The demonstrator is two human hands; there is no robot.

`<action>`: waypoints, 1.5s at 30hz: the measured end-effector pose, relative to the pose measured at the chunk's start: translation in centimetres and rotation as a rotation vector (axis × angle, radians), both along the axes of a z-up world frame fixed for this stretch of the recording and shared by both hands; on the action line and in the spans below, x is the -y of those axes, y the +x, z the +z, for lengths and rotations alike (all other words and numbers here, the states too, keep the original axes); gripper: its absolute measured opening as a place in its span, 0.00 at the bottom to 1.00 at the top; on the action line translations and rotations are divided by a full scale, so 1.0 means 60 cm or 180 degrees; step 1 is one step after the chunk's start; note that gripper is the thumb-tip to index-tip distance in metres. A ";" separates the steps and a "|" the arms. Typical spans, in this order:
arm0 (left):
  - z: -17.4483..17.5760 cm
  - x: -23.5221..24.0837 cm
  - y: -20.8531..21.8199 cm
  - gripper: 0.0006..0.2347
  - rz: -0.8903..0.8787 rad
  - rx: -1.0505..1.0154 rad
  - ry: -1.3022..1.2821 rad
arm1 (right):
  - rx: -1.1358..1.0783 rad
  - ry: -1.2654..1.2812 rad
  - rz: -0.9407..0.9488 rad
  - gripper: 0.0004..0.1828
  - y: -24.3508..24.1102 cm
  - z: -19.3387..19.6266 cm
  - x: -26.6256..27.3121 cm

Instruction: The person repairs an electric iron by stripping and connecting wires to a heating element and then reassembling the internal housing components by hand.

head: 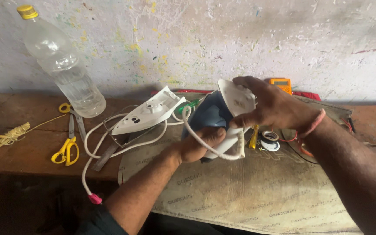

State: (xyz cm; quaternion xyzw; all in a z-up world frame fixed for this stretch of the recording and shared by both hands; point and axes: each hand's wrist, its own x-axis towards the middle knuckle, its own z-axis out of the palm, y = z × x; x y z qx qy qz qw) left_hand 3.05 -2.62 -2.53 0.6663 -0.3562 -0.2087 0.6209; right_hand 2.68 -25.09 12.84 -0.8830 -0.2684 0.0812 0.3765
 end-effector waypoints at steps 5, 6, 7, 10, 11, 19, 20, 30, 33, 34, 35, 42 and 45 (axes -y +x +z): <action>0.007 0.023 0.014 0.34 -0.0027 0.0344 0.0066 | 0.0037 -0.0139 -0.0058 0.59 0.006 0.012 -0.004; 0.008 0.026 0.013 0.34 -0.0031 0.0340 0.0062 | 0.0028 -0.0161 0.0049 0.61 0.007 0.014 -0.004; 0.010 0.028 0.012 0.33 0.0049 0.0463 -0.0112 | 0.0023 -0.0165 0.0045 0.61 0.006 0.016 -0.005; 0.009 0.030 0.005 0.32 0.0155 0.0490 -0.0377 | 0.0197 -0.0252 0.0125 0.57 0.000 0.018 -0.009; 0.007 0.031 0.002 0.31 0.0195 0.0396 -0.0475 | 0.0157 -0.0366 -0.0197 0.55 -0.002 0.016 -0.015; 0.005 0.035 0.002 0.32 0.0255 -0.0191 -0.0663 | 0.0462 -0.0520 -0.0546 0.54 -0.010 0.022 -0.033; 0.007 0.034 0.002 0.32 0.0196 -0.0514 -0.0841 | 0.0454 -0.0535 -0.0740 0.54 -0.013 0.022 -0.037; 0.020 0.019 -0.001 0.30 -0.0008 -0.0660 -0.0793 | 0.0291 -0.0381 -0.1230 0.56 -0.036 0.000 -0.026; 0.054 0.016 -0.015 0.29 0.0174 -0.0576 -0.0605 | 0.0412 -0.0214 -0.0953 0.52 -0.024 -0.017 -0.015; 0.067 0.014 -0.018 0.25 0.0225 -0.0224 -0.1030 | 0.0413 -0.0210 -0.0958 0.52 -0.020 -0.026 -0.011; 0.078 0.013 -0.019 0.23 0.0274 0.0129 -0.1452 | 0.0655 0.0055 -0.0721 0.52 -0.015 -0.035 -0.007; 0.105 -0.052 0.032 0.28 0.0971 -0.0846 -0.3205 | 0.1157 0.1459 -0.0527 0.35 -0.049 -0.167 -0.018; 0.107 -0.048 0.040 0.31 0.1766 -0.1513 -0.3332 | 0.2014 0.1427 0.0073 0.52 -0.104 -0.217 -0.076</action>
